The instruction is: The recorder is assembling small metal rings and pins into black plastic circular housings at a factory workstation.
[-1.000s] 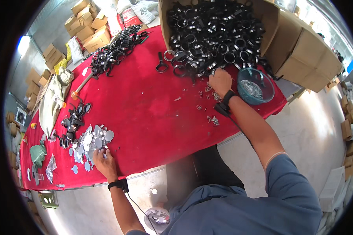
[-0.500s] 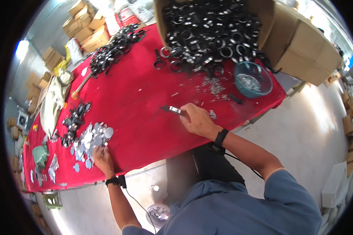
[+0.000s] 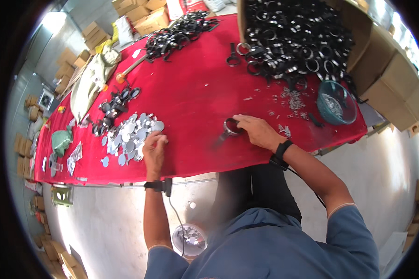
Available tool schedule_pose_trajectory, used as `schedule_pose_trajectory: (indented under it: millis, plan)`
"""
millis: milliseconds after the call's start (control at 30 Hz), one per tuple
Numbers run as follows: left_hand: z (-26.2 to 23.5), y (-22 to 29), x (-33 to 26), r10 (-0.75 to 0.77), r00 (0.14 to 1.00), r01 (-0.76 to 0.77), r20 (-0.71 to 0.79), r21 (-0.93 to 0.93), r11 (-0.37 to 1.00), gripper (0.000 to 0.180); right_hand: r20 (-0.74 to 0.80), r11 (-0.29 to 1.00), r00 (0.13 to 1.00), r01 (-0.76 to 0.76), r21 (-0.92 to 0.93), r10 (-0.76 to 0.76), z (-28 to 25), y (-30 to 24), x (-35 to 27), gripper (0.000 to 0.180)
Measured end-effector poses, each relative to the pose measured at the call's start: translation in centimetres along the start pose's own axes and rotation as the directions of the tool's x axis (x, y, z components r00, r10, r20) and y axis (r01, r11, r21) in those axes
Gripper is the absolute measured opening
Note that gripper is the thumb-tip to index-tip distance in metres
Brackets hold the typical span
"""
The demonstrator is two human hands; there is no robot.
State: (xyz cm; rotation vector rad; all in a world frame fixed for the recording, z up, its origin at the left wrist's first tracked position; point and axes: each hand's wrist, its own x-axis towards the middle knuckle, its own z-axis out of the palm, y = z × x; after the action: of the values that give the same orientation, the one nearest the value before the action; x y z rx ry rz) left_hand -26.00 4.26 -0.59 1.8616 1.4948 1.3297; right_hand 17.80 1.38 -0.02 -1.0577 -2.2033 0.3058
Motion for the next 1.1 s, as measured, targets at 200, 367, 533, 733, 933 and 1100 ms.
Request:
schedule_pose_trajectory:
  millis: [200, 367, 533, 733, 933, 1100]
  plan:
    - [6.6, 8.9, -1.8, -0.247, 0.962, 0.271, 0.118, -0.530, 0.803, 0.015, -0.218, 0.965, 0.954, -0.164, 0.207, 0.209, -1.2, -6.7, 2.1, 0.024]
    - [10.9, 14.7, -3.9, -0.173, 0.966, 0.256, 0.193, -0.614, 0.747, 0.020, 0.231, 0.318, 0.760, -0.499, 0.806, 0.607, -0.4, -12.8, 3.5, 0.036]
    - [13.2, 18.7, -4.6, -0.045, 0.992, 0.101, 0.122, -0.504, 0.858, 0.020, 0.053, 0.223, 0.755, -0.259, 0.940, 0.653, -0.1, -12.5, 1.2, 0.035]
    - [12.7, 14.4, -0.8, 0.104, 0.994, -0.095, 0.037, -0.205, 0.974, 0.033, -0.070, 0.337, 0.617, -0.328, 0.883, 0.784, -1.6, -9.1, -3.6, 0.029]
    - [12.8, 11.1, 1.2, 0.040, 0.845, 0.072, 0.533, -0.188, 0.980, 0.050, -0.334, 0.809, 0.741, -0.568, 0.152, 0.583, -2.9, -7.1, -8.5, 0.020]
    - [14.1, 9.2, 1.8, 0.141, 0.765, -0.074, 0.628, -0.132, 0.989, 0.047, -0.326, 0.779, 0.709, -0.590, 0.211, 0.625, -2.6, -7.4, -9.3, 0.022]
